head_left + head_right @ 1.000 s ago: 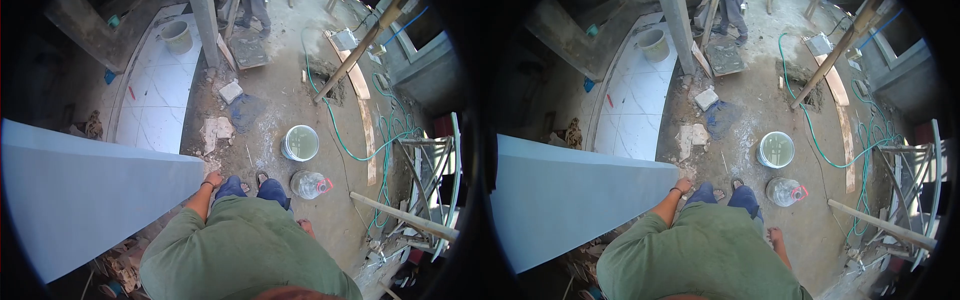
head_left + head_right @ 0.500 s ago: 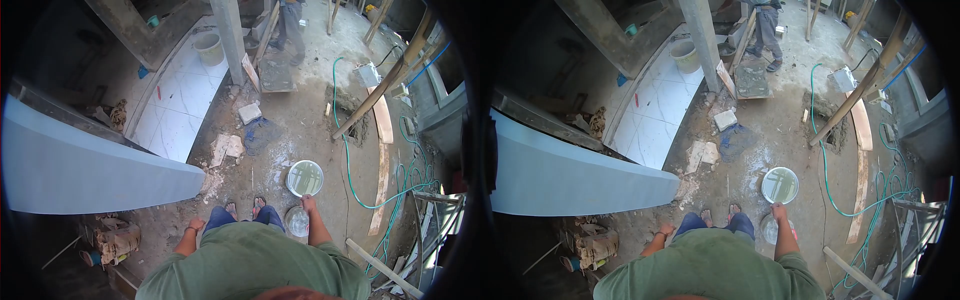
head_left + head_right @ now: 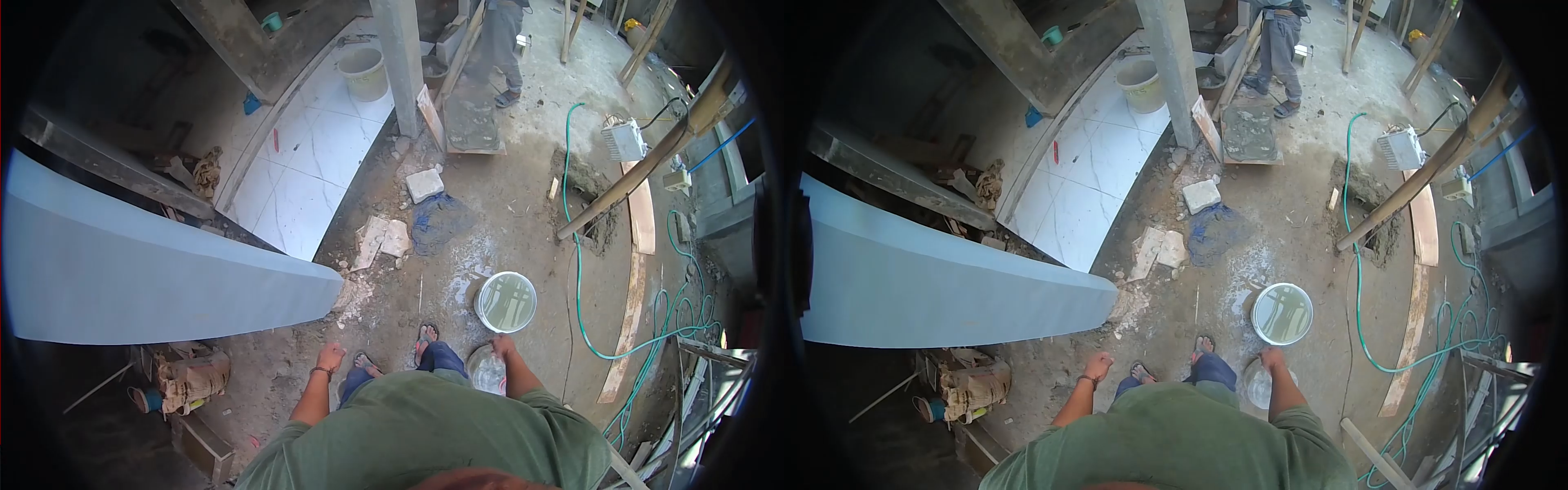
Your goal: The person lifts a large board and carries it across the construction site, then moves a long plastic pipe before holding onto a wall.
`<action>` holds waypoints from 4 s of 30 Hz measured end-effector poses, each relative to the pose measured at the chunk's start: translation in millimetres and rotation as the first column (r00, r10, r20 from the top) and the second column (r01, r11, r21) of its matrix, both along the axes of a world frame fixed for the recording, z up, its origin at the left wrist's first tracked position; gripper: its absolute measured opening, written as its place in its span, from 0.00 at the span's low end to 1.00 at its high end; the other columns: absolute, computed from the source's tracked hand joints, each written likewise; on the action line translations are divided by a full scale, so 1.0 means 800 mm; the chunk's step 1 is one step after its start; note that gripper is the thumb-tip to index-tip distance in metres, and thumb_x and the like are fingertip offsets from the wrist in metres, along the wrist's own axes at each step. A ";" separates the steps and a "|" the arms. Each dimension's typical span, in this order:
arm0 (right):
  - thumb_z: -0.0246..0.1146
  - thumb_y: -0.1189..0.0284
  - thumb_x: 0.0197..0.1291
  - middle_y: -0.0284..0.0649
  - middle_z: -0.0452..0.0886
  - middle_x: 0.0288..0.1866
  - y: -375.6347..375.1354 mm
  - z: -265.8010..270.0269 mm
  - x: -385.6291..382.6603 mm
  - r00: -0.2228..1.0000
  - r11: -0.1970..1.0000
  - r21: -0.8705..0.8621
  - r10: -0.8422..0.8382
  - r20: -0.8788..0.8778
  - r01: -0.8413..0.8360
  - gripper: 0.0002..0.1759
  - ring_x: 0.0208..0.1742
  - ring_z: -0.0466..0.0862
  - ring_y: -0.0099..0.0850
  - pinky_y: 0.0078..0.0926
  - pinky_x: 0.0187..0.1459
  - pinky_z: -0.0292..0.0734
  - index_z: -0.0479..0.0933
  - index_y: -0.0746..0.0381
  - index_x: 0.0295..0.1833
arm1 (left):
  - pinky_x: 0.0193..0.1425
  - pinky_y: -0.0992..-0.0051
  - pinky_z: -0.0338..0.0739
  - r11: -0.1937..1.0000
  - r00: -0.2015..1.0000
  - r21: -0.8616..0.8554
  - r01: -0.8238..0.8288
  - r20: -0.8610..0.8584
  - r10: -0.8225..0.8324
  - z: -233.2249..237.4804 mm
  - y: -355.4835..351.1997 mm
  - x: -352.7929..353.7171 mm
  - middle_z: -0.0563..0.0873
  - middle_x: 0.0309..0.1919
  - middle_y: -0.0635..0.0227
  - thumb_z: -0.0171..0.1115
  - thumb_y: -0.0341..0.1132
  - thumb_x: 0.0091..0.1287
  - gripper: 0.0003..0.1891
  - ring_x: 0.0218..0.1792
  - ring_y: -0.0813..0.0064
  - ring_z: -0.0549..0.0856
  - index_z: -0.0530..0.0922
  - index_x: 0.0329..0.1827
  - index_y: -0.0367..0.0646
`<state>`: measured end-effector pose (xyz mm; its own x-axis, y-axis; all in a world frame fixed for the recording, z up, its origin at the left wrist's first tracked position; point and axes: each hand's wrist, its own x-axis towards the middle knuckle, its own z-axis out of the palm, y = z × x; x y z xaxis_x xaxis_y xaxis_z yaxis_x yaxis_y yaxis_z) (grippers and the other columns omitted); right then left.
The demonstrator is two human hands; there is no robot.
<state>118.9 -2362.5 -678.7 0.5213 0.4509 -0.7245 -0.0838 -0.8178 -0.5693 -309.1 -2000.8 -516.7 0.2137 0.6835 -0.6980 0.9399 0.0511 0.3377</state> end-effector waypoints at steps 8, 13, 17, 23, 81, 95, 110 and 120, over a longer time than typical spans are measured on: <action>0.61 0.72 0.50 0.44 0.78 0.26 0.038 0.043 0.042 0.990 0.996 0.002 -0.094 0.100 0.095 0.11 0.23 0.78 0.33 0.29 0.23 0.75 0.75 0.69 0.36 | 0.56 0.68 0.71 0.996 0.995 -0.076 -0.047 -0.091 0.040 -0.040 -0.032 -0.073 0.80 0.49 0.55 0.61 0.45 0.54 0.23 0.52 0.59 0.78 0.77 0.50 0.40; 0.62 0.72 0.50 0.43 0.78 0.28 0.032 -0.012 0.027 0.987 0.988 -0.083 0.135 0.092 -0.128 0.13 0.25 0.78 0.34 0.30 0.24 0.76 0.74 0.69 0.40 | 0.57 0.68 0.71 0.979 0.981 -0.078 -0.190 0.032 0.193 -0.022 -0.048 -0.086 0.81 0.48 0.56 0.60 0.44 0.55 0.22 0.52 0.58 0.78 0.76 0.50 0.40; 0.62 0.71 0.50 0.42 0.78 0.30 0.073 0.027 -0.005 0.978 0.986 -0.006 0.164 0.129 -0.165 0.14 0.25 0.79 0.34 0.30 0.23 0.75 0.75 0.66 0.43 | 0.54 0.66 0.72 0.971 0.985 -0.179 0.160 -0.030 -0.168 -0.077 -0.025 -0.109 0.82 0.42 0.49 0.59 0.46 0.56 0.21 0.48 0.55 0.80 0.79 0.43 0.37; 0.61 0.71 0.53 0.41 0.79 0.39 0.148 0.178 -0.062 0.975 0.976 -0.040 -0.217 -0.041 0.215 0.16 0.32 0.80 0.33 0.29 0.28 0.74 0.71 0.63 0.48 | 0.44 0.62 0.75 0.968 0.977 -0.185 0.169 -0.101 -0.189 -0.118 0.087 -0.104 0.84 0.31 0.51 0.58 0.50 0.52 0.20 0.38 0.56 0.83 0.81 0.30 0.38; 0.57 0.66 0.54 0.46 0.78 0.42 0.476 0.052 0.301 0.562 0.674 -0.207 0.718 0.411 -0.709 0.15 0.40 0.80 0.38 0.33 0.36 0.77 0.78 0.61 0.44 | 0.50 0.61 0.72 0.971 0.979 -0.137 0.198 -0.026 -0.204 -0.073 0.387 0.206 0.80 0.41 0.47 0.55 0.50 0.57 0.22 0.45 0.50 0.79 0.80 0.38 0.38; 0.60 0.72 0.49 0.46 0.78 0.47 0.482 0.124 0.177 0.829 0.828 -0.198 0.550 0.104 -0.524 0.19 0.49 0.77 0.40 0.30 0.50 0.76 0.77 0.59 0.50 | 0.41 0.62 0.74 0.983 0.980 0.154 0.099 0.157 -0.123 -0.039 0.448 0.199 0.82 0.33 0.49 0.59 0.47 0.53 0.18 0.37 0.52 0.81 0.81 0.30 0.39; 0.63 0.68 0.50 0.43 0.79 0.28 0.563 0.130 0.237 0.933 0.974 -0.039 0.223 0.283 -0.221 0.16 0.25 0.80 0.32 0.27 0.25 0.75 0.75 0.70 0.39 | 0.27 0.71 0.68 0.998 0.931 0.002 -0.058 0.361 0.053 -0.121 0.482 0.200 0.78 0.18 0.61 0.54 0.37 0.55 0.13 0.22 0.70 0.77 0.76 0.22 0.35; 0.61 0.66 0.51 0.42 0.80 0.32 0.633 0.168 0.189 0.994 0.993 -0.103 0.067 0.091 -0.058 0.19 0.26 0.81 0.32 0.27 0.19 0.71 0.75 0.68 0.46 | 0.19 0.71 0.67 0.920 0.854 -0.206 -0.335 0.346 0.388 -0.085 0.486 0.185 0.79 0.25 0.68 0.58 0.42 0.59 0.13 0.20 0.74 0.77 0.77 0.34 0.39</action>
